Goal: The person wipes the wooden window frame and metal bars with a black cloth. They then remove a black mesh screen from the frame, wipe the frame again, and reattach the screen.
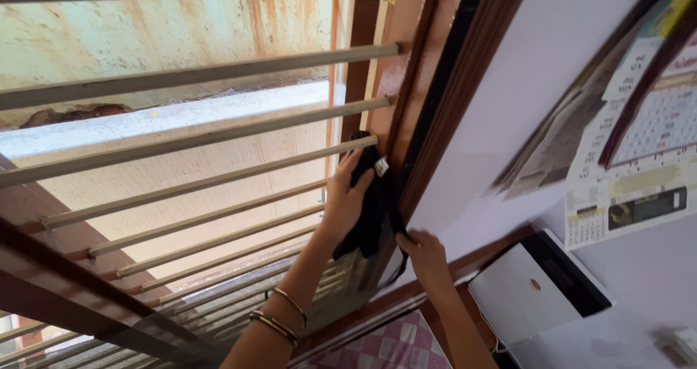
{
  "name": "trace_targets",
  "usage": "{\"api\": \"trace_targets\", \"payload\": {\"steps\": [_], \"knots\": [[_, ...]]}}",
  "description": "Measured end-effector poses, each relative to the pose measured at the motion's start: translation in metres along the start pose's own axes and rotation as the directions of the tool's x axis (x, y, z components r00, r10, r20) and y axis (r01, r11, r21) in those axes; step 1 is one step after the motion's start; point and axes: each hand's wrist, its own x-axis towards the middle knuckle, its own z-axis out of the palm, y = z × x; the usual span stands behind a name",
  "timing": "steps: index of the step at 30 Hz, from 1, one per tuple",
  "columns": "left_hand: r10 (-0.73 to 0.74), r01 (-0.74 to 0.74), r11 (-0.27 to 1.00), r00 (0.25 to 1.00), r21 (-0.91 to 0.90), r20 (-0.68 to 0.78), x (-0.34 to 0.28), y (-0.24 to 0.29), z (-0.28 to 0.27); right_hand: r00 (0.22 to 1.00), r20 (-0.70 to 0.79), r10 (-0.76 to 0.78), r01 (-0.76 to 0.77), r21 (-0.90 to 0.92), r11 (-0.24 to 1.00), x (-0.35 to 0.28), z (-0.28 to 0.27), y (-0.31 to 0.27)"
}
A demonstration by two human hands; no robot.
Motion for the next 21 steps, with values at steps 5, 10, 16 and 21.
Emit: {"api": "trace_targets", "payload": {"steps": [5, 10, 16, 21], "knots": [[0.018, -0.020, 0.980, 1.000, 0.198, 0.012, -0.024, 0.019, 0.007, 0.935, -0.279, -0.220, 0.220, -0.033, 0.975, -0.004, -0.020, -0.017], [-0.059, 0.042, 0.986, 0.993, 0.163, 0.102, -0.064, 0.037, 0.002, 0.727, -0.476, -0.495, 0.516, -0.097, 0.851, 0.013, -0.034, -0.066], [-0.333, 0.329, 0.943, 0.940, -0.058, -0.078, -0.082, 0.035, -0.016, 0.711, -0.407, -0.573, 0.534, -0.217, 0.817, 0.004, -0.025, -0.098], [-0.519, 0.492, 0.786, 0.854, -0.374, 0.033, -0.080, 0.014, 0.010, 0.778, -0.402, -0.483, 0.491, -0.091, 0.866, -0.004, -0.022, -0.104]]}}
